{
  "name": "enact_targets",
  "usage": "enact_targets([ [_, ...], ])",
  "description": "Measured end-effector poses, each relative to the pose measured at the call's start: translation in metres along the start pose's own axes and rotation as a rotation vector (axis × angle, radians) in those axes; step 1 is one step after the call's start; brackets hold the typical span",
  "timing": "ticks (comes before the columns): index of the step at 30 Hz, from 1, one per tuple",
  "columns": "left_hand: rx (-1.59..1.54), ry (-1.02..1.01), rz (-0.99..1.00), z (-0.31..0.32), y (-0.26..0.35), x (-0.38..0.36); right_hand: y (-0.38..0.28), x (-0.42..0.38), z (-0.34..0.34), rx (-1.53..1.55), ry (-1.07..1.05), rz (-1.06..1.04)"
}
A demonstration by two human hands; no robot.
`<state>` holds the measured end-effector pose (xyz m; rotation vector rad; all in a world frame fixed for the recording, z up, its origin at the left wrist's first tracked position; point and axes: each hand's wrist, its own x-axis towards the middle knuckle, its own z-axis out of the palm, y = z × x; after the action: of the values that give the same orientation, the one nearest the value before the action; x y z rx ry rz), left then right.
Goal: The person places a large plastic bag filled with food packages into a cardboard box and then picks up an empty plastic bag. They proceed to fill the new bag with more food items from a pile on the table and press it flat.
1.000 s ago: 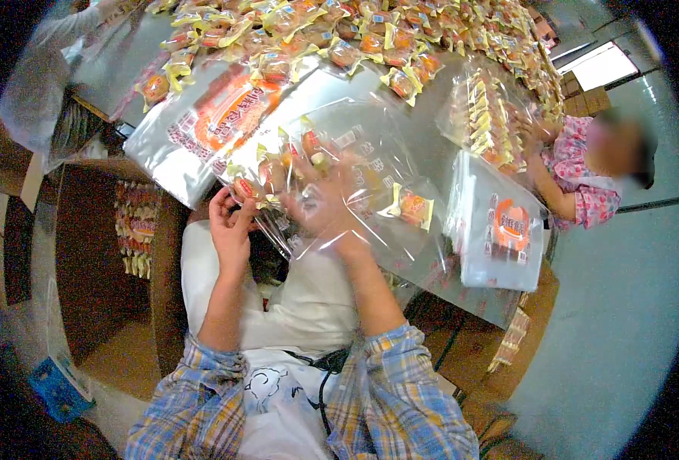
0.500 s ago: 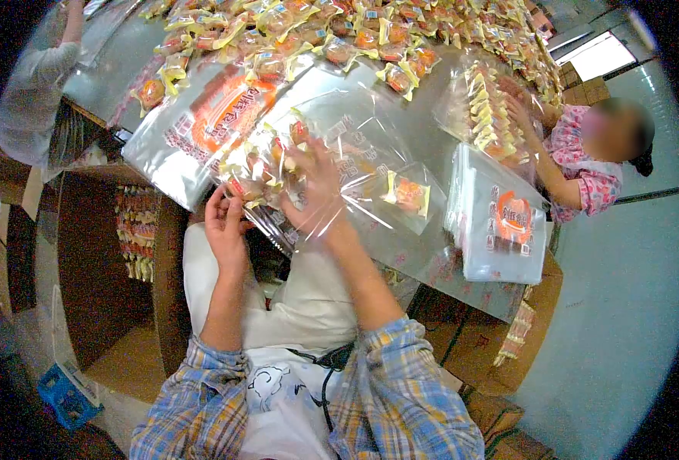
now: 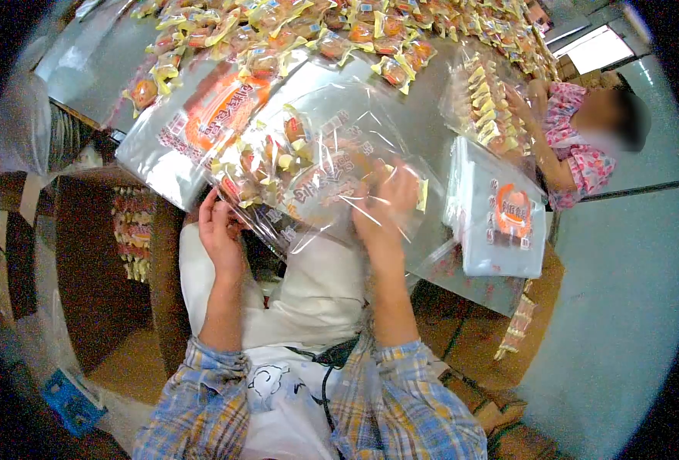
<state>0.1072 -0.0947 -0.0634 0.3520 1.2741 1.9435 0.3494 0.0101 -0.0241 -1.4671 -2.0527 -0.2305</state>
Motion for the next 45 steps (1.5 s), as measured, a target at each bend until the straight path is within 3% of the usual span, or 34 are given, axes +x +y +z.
enact_targets([
  [1, 0.005, 0.011, -0.007, -0.003, -0.006, 0.002, 0.008, -0.002, -0.002, -0.073, 0.067, 0.001],
  [5, -0.012, -0.02, -0.033, -0.003, -0.006, 0.0, 0.024, -0.01, -0.014, 0.079, -0.11, 0.328],
  [8, -0.01, -0.036, 0.014, -0.003, -0.01, 0.002, 0.021, -0.002, -0.018, 0.166, -0.158, 0.192],
  [9, -0.015, -0.031, 0.008, -0.001, -0.01, 0.002, 0.001, 0.006, -0.027, 0.361, -0.148, 0.223],
  [13, -0.021, -0.04, -0.016, -0.001, -0.009, 0.002, -0.015, 0.019, 0.004, 0.205, 0.023, -0.055],
  [16, -0.019, -0.07, -0.017, -0.007, -0.007, 0.003, -0.026, 0.03, 0.029, 0.862, -0.153, 0.267],
  [17, -0.022, -0.083, -0.012, -0.007, -0.007, 0.004, -0.027, 0.031, 0.041, 0.981, -0.101, 0.298],
  [20, -0.018, -0.093, -0.022, -0.011, -0.005, 0.005, -0.038, 0.041, 0.05, 1.367, -0.046, 0.646],
  [23, 0.01, -0.083, -0.045, -0.009, -0.001, 0.004, -0.034, 0.042, 0.057, 1.521, -0.048, 0.715],
  [26, -0.032, -0.113, -0.039, -0.011, -0.002, 0.003, -0.025, 0.029, 0.067, 1.361, -0.183, 0.631],
  [29, -0.039, -0.116, -0.026, -0.01, -0.005, 0.004, -0.029, 0.022, 0.076, 1.227, -0.127, 0.571],
  [32, 0.015, -0.115, 0.01, -0.007, -0.001, 0.003, -0.033, 0.026, 0.065, 1.233, -0.136, 0.678],
  [36, 0.023, -0.13, 0.01, -0.007, -0.004, 0.003, -0.032, 0.027, 0.06, 1.027, -0.027, 0.429],
  [38, 0.017, -0.135, 0.004, -0.008, -0.005, 0.003, -0.039, 0.028, 0.056, 1.095, 0.04, 0.397],
  [41, 0.022, -0.14, 0.001, -0.011, -0.009, 0.005, -0.023, 0.02, 0.079, 0.944, 0.127, 0.343],
  [44, 0.029, -0.136, 0.02, -0.007, -0.004, 0.004, -0.034, 0.029, 0.074, 1.047, 0.272, 0.346],
  [45, 0.013, -0.13, 0.002, -0.005, -0.003, 0.003, -0.034, 0.032, 0.062, 0.798, 0.137, 0.317],
])
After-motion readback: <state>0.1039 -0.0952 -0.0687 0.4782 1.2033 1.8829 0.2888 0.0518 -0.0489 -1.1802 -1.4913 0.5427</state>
